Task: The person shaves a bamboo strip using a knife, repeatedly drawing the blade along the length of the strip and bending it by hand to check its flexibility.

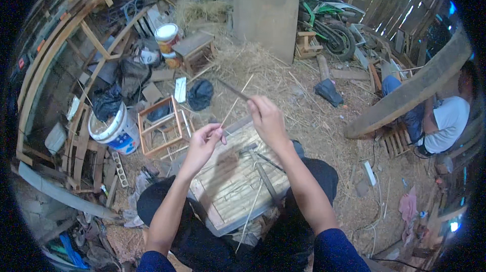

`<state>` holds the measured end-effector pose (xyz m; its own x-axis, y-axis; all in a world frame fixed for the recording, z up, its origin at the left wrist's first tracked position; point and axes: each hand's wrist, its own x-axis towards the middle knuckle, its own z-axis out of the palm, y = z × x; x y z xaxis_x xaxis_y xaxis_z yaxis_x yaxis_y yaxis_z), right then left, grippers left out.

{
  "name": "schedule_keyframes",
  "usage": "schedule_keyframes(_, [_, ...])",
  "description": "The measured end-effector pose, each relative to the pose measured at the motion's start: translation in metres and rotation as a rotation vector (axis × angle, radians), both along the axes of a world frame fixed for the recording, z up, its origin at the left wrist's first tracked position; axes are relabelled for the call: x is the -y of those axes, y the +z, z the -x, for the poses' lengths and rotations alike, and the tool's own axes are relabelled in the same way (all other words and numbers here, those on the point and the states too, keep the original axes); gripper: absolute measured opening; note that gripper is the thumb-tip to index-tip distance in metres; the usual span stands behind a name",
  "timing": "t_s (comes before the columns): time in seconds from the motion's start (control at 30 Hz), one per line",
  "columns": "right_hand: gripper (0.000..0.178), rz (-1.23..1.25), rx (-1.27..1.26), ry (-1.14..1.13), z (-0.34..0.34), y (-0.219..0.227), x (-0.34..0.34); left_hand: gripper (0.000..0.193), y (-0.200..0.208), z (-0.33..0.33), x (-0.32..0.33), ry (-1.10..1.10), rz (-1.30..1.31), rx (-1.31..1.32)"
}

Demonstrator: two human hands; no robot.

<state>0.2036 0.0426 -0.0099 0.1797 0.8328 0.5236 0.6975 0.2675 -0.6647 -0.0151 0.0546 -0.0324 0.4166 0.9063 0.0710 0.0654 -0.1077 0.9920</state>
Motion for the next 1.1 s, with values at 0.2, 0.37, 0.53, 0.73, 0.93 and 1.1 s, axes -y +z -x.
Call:
schedule_keyframes(0.2, [0.021, 0.079, -0.075, -0.109, 0.023, -0.009, 0.004, 0.027, 0.027, -0.006, 0.001, -0.038, 0.057, -0.073])
schedule_keyframes(0.37, [0.025, -0.013, -0.038, -0.040, 0.024, -0.010, -0.003, 0.024, 0.037, -0.002, 0.009, -0.014, 0.018, -0.156])
schedule_keyframes(0.53, [0.025, 0.089, -0.152, -0.153, 0.022, 0.004, -0.005, 0.023, 0.049, -0.005, 0.014, -0.006, -0.158, -0.194])
schedule_keyframes(0.73, [0.029, -0.043, 0.008, -0.048, 0.033, -0.001, 0.009, 0.019, 0.050, -0.007, 0.011, -0.017, -0.210, -0.306])
schedule_keyframes(0.93, [0.030, -0.031, -0.043, -0.222, 0.021, 0.002, 0.012, 0.019, 0.057, -0.019, 0.023, -0.030, -0.206, -0.271])
schedule_keyframes(1.1, [0.031, -0.077, 0.062, -0.108, 0.025, -0.004, 0.012, 0.020, 0.045, -0.009, 0.021, 0.014, -0.172, -0.250])
